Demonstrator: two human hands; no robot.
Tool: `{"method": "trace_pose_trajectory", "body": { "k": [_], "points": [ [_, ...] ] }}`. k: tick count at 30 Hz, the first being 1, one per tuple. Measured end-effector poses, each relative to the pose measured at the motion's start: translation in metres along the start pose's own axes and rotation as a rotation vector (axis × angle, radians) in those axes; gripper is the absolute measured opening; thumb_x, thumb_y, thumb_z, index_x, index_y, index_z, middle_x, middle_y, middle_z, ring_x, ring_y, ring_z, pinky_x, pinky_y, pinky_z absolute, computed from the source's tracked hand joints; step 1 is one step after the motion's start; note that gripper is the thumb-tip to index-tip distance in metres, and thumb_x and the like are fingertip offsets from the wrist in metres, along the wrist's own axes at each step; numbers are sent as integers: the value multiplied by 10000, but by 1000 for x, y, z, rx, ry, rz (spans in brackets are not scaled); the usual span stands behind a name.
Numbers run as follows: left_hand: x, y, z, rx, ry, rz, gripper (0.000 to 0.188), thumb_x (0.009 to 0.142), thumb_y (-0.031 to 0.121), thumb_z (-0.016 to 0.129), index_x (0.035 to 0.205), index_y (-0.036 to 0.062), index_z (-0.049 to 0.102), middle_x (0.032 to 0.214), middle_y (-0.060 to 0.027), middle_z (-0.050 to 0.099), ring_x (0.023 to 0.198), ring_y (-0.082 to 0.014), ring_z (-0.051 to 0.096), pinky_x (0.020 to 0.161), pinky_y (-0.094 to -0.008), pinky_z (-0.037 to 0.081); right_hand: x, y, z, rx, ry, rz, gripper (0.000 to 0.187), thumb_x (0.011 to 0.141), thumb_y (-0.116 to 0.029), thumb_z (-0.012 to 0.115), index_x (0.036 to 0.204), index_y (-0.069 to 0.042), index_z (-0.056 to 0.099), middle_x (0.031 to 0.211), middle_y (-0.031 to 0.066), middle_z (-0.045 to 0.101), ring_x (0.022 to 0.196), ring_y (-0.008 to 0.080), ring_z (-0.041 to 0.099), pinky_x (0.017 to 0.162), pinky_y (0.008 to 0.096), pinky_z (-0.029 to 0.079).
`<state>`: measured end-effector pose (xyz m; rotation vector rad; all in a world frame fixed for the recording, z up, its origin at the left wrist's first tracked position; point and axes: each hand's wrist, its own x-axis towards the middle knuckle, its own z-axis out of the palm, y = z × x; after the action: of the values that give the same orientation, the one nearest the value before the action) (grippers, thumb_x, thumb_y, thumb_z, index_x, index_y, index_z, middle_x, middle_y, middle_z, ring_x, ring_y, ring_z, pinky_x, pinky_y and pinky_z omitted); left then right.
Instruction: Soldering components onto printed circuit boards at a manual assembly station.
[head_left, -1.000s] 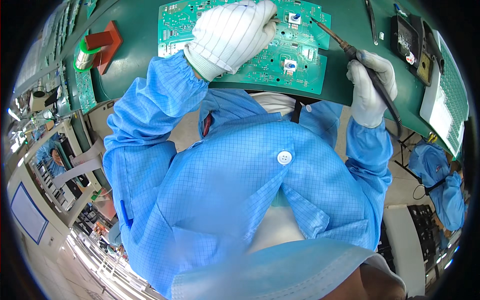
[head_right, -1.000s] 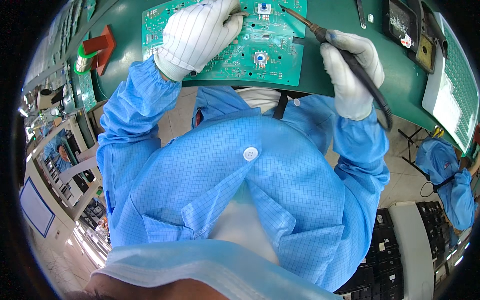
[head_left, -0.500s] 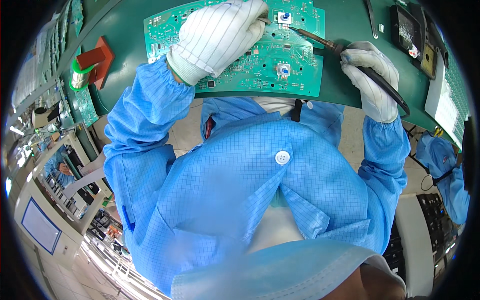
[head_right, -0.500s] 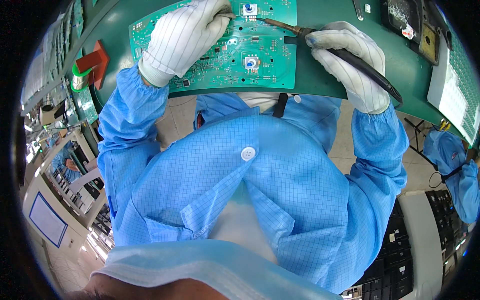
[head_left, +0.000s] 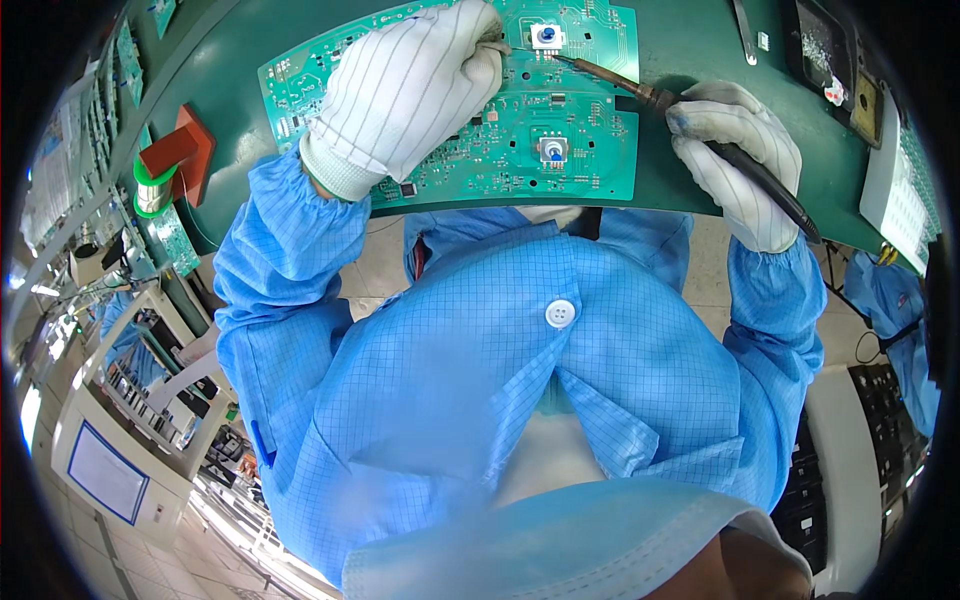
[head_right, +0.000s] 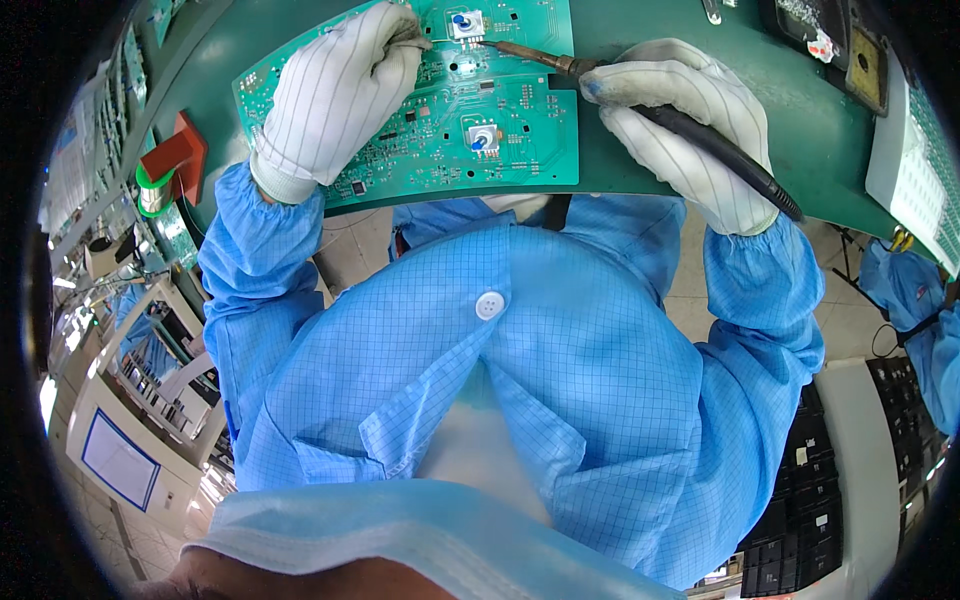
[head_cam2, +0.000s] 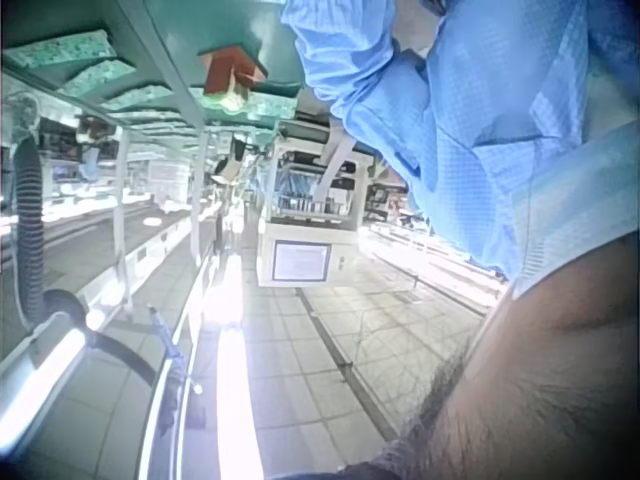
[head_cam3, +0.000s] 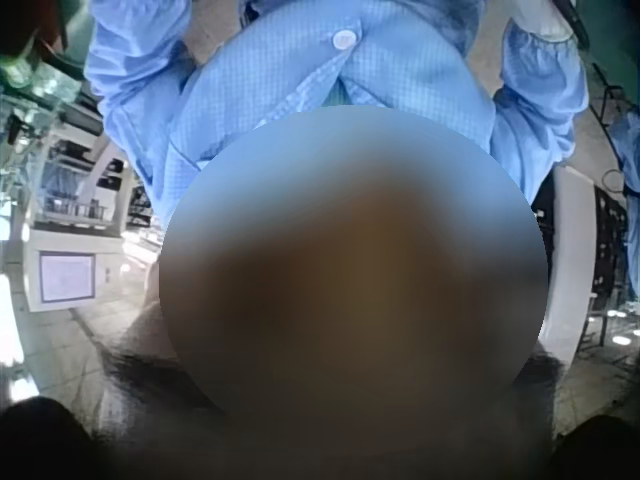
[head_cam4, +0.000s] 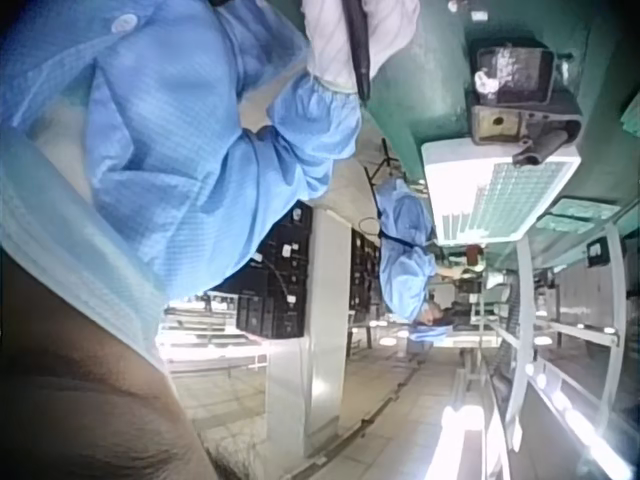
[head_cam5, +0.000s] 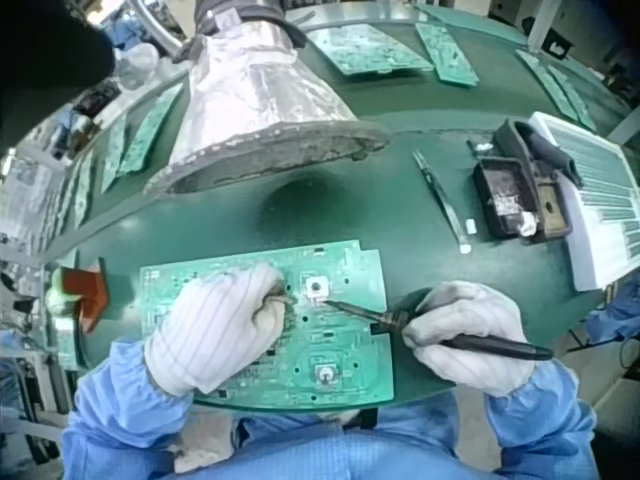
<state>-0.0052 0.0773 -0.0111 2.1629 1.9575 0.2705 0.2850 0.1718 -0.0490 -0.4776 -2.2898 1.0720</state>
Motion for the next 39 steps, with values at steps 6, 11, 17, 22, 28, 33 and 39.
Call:
{"method": "trace_pose_trajectory", "body": {
  "k": [6, 11, 17, 22, 28, 33, 39],
  "points": [
    [-1, 1, -5, 8, -66, 28, 125, 929, 170, 631, 1006, 72, 624, 769, -179, 664, 679, -361, 670, 616, -451, 528, -1, 0, 3, -49, 15, -44, 238, 822, -41, 752, 1056, -86, 761, 1003, 68, 757, 924, 250, 714, 823, 365, 561],
    [1, 4, -6, 30, -50, 44, 116, 933, 172, 637, 1007, 83, 626, 772, -166, 662, 666, -340, 671, 603, -442, 524, -1, 0, 3, -43, 20, -61, 235, 818, -43, 757, 1050, -81, 763, 1013, 64, 760, 922, 251, 712, 821, 368, 563],
    [-4, 0, 0, 46, -33, 41, 123, 931, 193, 655, 1017, 106, 644, 815, -143, 672, 688, -324, 681, 610, -423, 538, -1, 3, 7, -34, 22, -114, 261, 808, -45, 771, 1065, -86, 750, 1024, 46, 769, 909, 251, 714, 796, 374, 575],
    [-7, -4, 11, 90, 86, 88, 138, 944, 208, 685, 1066, 143, 675, 896, -97, 706, 754, -311, 705, 653, -400, 569, -1, 3, 10, -71, 6, -163, 285, 774, -36, 793, 1049, -92, 743, 1019, 44, 771, 895, 255, 715, 789, 375, 579],
    [-10, 6, 7, 109, -31, -42, 122, 904, 186, 662, 964, 93, 611, 772, -161, 629, 621, -326, 649, 555, -427, 514, 0, -1, 10, -94, -9, -191, 320, 750, -37, 810, 1059, -94, 747, 991, 46, 763, 903, 265, 713, 806, 384, 576],
    [-11, 7, 3, 157, 34, 30, 139, 884, 200, 679, 958, 110, 603, 763, -130, 606, 575, -285, 624, 517, -407, 496, 2, -3, 11, -111, -36, -194, 344, 740, -42, 819, 1073, -95, 751, 989, 56, 762, 910, 267, 713, 812, 381, 574],
    [-16, 3, 8, 227, 58, 71, 162, 885, 225, 690, 985, 127, 608, 752, -104, 592, 559, -246, 616, 506, -389, 490, 3, -4, 12, -79, -18, -208, 351, 737, -18, 816, 1074, -87, 750, 978, 53, 754, 894, 271, 712, 810, 385, 577]
  ]
}}
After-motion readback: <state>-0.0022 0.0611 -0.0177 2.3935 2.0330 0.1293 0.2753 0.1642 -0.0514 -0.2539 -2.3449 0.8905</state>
